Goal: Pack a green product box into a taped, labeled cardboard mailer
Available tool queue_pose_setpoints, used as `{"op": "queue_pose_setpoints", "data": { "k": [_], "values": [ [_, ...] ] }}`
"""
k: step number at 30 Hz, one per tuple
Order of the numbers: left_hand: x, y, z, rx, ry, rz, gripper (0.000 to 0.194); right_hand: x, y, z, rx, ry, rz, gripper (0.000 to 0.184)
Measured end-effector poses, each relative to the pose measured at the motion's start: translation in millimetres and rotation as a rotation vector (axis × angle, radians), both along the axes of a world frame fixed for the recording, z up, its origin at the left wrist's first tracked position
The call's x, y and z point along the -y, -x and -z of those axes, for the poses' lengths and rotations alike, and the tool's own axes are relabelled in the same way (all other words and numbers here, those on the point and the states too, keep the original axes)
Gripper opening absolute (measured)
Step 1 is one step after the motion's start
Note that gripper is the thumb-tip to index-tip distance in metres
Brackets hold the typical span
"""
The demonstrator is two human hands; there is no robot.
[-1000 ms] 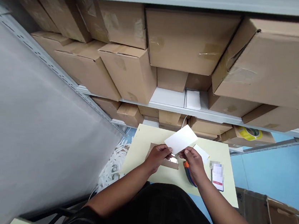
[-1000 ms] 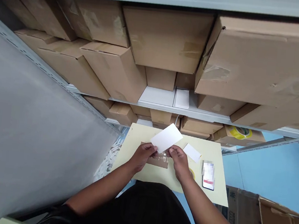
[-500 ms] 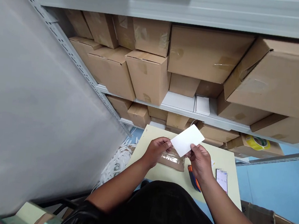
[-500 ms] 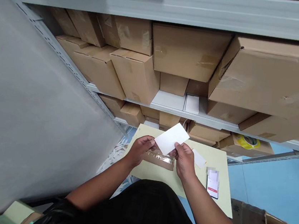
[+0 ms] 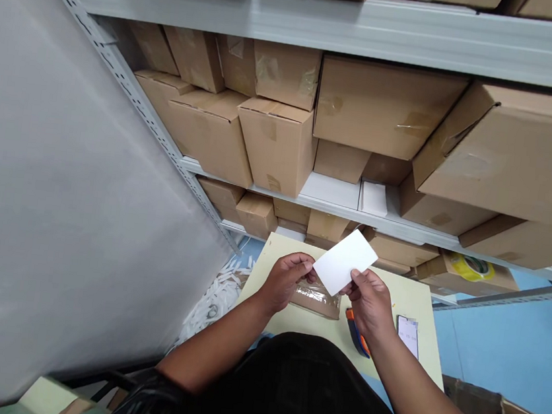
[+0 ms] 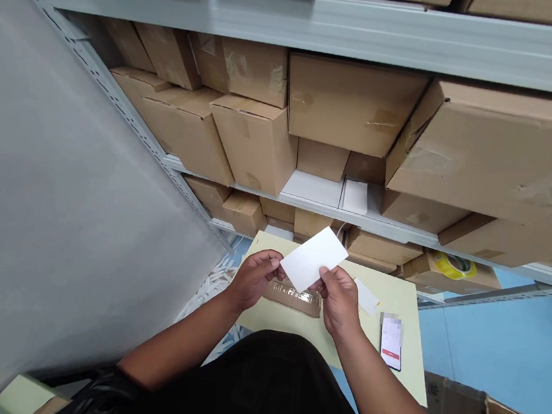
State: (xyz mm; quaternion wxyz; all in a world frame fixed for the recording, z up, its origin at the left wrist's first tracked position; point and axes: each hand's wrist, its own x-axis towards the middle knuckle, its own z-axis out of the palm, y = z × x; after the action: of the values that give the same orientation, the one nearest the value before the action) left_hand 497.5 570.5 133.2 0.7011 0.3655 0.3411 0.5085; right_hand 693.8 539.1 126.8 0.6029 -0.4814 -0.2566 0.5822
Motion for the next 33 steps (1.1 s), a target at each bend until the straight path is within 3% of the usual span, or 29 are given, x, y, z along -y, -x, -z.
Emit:
{"op": "queue_pose_setpoints", "data": {
  "k": [16, 33],
  "values": [
    [12.5, -1.5, -11.3, -0.119, -0.008, -0.03, 0.023, 14.8, 3.0, -5.8, 0.056, -0.014, -0.019, 0.035],
    [28.0, 0.5, -1.6, -0.149, -0.036, -0.004, 0.022, 30.4, -0.2, 1.7, 0.079, 0.001, -0.015, 0.035]
  ]
}}
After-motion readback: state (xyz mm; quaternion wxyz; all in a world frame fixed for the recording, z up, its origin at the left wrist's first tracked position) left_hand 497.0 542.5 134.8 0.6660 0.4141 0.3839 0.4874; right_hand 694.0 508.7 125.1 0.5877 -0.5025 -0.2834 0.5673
